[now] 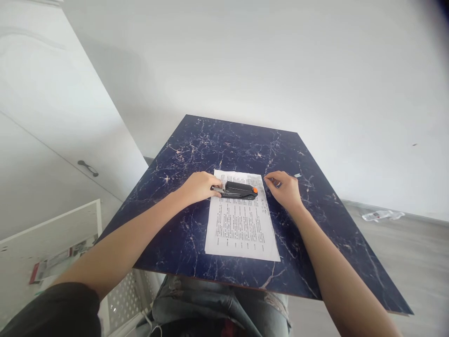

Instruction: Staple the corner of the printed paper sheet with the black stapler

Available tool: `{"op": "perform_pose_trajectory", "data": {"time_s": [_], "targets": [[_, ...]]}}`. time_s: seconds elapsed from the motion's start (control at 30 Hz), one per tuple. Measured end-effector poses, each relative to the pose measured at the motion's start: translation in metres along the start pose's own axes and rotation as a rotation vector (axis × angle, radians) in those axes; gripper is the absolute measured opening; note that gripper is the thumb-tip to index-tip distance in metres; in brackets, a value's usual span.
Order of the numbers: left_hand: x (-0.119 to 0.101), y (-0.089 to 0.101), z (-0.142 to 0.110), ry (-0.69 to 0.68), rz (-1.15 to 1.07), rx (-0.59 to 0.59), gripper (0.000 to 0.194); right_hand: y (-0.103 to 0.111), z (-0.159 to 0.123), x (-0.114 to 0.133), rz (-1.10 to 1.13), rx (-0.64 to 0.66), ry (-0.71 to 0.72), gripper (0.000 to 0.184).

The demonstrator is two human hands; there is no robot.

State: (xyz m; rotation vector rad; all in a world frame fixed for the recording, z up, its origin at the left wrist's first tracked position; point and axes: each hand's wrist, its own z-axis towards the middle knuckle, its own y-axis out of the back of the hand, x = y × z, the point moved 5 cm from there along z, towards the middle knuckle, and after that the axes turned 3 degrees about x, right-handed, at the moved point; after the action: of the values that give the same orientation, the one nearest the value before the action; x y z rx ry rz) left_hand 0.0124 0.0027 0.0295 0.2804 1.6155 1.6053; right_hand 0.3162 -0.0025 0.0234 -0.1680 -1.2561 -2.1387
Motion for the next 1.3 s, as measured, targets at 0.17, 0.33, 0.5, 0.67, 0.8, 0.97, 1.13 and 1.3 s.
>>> {"op": "perform_pose_trajectory", "data": {"time_s": [0.17, 0.33, 0.5, 0.67, 0.8, 0.97, 1.13, 1.3], "targets": [[-0.005, -0.001, 0.0, 0.024, 0.096, 0.021, 0.011, 0.001, 0.0, 0.001, -0.006, 0.012, 0.011, 0.013], [-0.006, -0.001, 0.0, 0.065, 0.122, 0.041, 0.01, 0.0, 0.001, 0.002, 0.01, 0.017, 0.009, 0.013], [-0.007, -0.002, 0.002, 0.099, 0.112, 0.084, 0.015, -0.001, 0.001, 0.001, 0.012, 0.03, 0.0, 0.014], [0.018, 0.011, -0.003, 0.084, -0.262, 0.201, 0.049, 0.003, 0.001, 0.01, 0.123, 0.085, -0.048, 0.019], [0.043, 0.014, -0.006, 0.003, -0.46, 0.287, 0.039, -0.016, -0.003, 0.033, 0.339, 0.372, -0.016, 0.043], [0.035, -0.003, 0.006, -0.112, -0.363, 0.122, 0.025, -0.035, -0.006, 0.041, 0.24, 0.435, -0.008, 0.051], [0.01, -0.021, 0.024, -0.169, -0.1, -0.039, 0.022, -0.039, -0.005, 0.035, 0.255, 0.429, -0.047, 0.06], [-0.001, -0.022, 0.025, -0.152, 0.045, -0.091, 0.019, -0.039, -0.002, 0.036, 0.233, 0.442, -0.034, 0.058]]}}
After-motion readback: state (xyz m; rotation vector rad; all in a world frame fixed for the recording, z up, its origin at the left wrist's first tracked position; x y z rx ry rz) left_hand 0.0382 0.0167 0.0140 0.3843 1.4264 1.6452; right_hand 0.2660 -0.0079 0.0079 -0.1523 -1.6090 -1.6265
